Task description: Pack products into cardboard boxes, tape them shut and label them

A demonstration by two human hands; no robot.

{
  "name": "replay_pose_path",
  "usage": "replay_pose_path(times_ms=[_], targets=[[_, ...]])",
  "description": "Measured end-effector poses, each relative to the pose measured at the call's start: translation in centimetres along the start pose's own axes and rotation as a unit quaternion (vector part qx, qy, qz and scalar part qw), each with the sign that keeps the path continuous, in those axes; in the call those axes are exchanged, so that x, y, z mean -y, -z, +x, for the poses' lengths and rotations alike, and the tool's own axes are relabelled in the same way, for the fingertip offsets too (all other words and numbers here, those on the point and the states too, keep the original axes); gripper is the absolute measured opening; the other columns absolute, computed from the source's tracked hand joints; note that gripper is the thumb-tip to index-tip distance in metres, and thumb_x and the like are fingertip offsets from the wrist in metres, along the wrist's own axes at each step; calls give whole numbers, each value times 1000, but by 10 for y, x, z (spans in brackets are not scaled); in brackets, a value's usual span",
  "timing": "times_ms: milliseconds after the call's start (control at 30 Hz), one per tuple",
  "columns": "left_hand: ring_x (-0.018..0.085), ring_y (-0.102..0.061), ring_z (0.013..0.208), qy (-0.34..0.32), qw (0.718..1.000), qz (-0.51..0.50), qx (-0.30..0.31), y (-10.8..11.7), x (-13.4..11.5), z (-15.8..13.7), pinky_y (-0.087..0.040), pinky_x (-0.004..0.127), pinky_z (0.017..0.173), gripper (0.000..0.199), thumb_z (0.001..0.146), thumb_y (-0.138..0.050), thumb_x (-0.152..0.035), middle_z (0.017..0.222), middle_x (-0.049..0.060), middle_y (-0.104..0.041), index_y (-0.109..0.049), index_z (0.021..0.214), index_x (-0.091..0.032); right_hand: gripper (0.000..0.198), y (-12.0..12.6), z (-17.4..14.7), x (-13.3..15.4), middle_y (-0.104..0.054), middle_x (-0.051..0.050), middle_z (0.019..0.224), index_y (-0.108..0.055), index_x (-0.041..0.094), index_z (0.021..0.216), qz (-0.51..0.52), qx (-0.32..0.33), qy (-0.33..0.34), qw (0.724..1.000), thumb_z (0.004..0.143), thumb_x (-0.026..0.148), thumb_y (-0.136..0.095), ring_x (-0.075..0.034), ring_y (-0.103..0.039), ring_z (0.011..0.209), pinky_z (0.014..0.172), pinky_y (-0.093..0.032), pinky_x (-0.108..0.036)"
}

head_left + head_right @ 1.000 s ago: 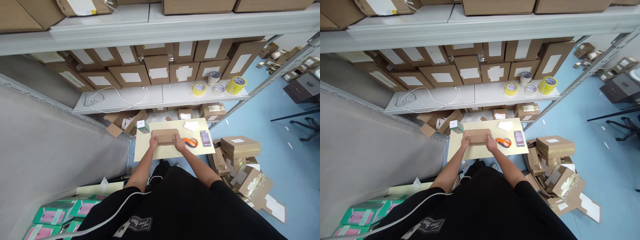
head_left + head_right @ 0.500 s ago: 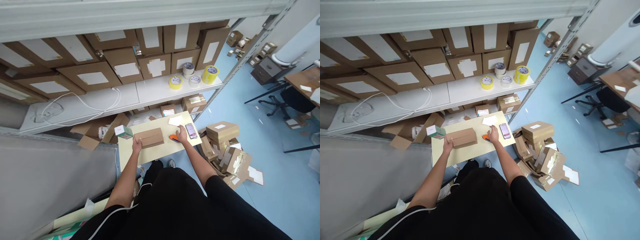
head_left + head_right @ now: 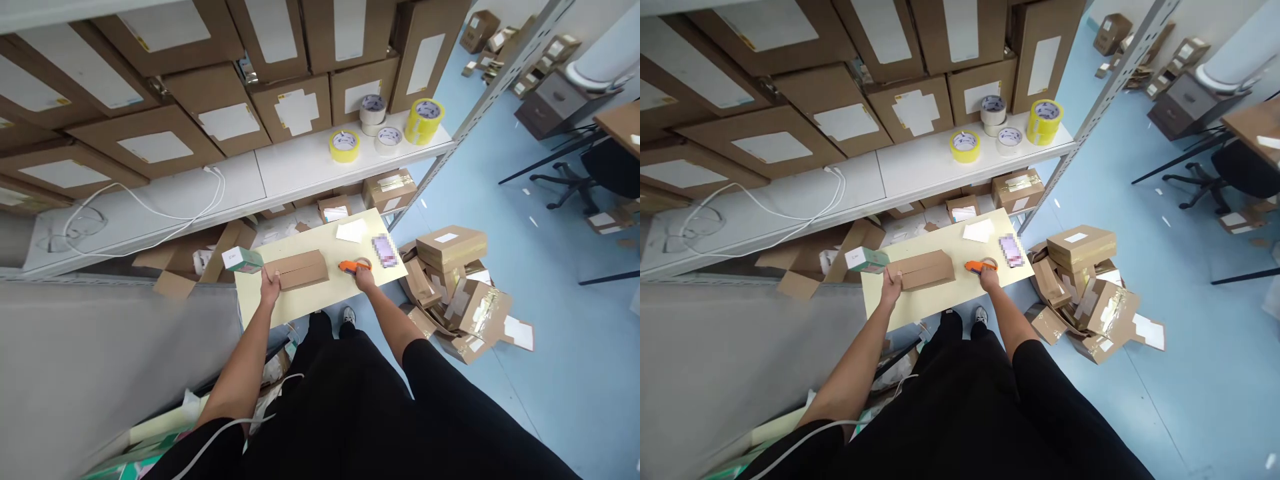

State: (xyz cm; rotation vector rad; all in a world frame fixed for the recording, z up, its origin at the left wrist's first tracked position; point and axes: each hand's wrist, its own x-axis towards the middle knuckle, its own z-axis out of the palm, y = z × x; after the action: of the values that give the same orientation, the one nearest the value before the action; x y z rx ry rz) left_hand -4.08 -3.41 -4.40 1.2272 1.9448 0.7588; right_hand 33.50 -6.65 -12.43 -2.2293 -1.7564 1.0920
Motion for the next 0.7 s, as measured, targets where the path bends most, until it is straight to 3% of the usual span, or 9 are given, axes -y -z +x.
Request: replay_pose_path(times_ms=[167, 233, 367, 500, 600, 700], targets=[[28, -55, 142, 29, 999, -23, 5, 1, -9, -7, -39, 40, 122, 77, 94, -63, -53, 155, 8, -57, -38, 162, -25, 39, 9, -9, -12, -70, -21, 123, -54, 13, 132, 32, -21, 24, 999, 99, 34, -53, -34, -64, 116, 98, -49, -43], [29, -55, 142, 36, 999, -21, 7, 1, -11, -9, -40, 40, 121, 76, 94, -62, -52, 154, 9, -59, -39, 162, -24, 41, 19, -18, -18, -71, -17, 116, -52, 16, 133, 69, -33, 29, 997, 101, 42, -47, -33, -67, 107, 92, -52, -45], [31, -57, 139, 52, 998, -25, -1, -2, -11, -11, -42, 43, 119, 75, 94, -63, -49, 151, 10, -61, -40, 161, -22, 47, 41, -41, -8, -69, -13, 115, -55, 21, 127, 256, -81, 58, 961, 97, 57, -49, -34, -65, 107, 94, -52, -47], [30, -56, 141, 50, 997, -51, -2, -5, -10, -9, -42, 42, 119, 78, 92, -65, -50, 153, 8, -60, -41, 161, -24, 44, 54, -63, 46, -68, -7, 111, -57, 24, 121, 384, -53, 139, 911, 91, 55, -60, -29, -62, 106, 96, -51, -43], [31, -58, 140, 58, 996, -66, 3, -7, -11, -7, -43, 41, 117, 84, 90, -68, -57, 152, 9, -61, -39, 162, -25, 44, 55, -69, 100, -67, -5, 110, -58, 24, 121, 431, 6, 216, 876, 88, 50, -69, -26, -61, 104, 96, -51, -39], [32, -57, 140, 63, 995, -72, 9, -7, -12, -7, -43, 41, 117, 89, 89, -67, -61, 154, 11, -59, -36, 163, -23, 46, 52, -63, 139, -68, -5, 113, -61, 24, 120, 442, 62, 251, 859, 87, 54, -72, -26, -61, 107, 97, -50, -39]])
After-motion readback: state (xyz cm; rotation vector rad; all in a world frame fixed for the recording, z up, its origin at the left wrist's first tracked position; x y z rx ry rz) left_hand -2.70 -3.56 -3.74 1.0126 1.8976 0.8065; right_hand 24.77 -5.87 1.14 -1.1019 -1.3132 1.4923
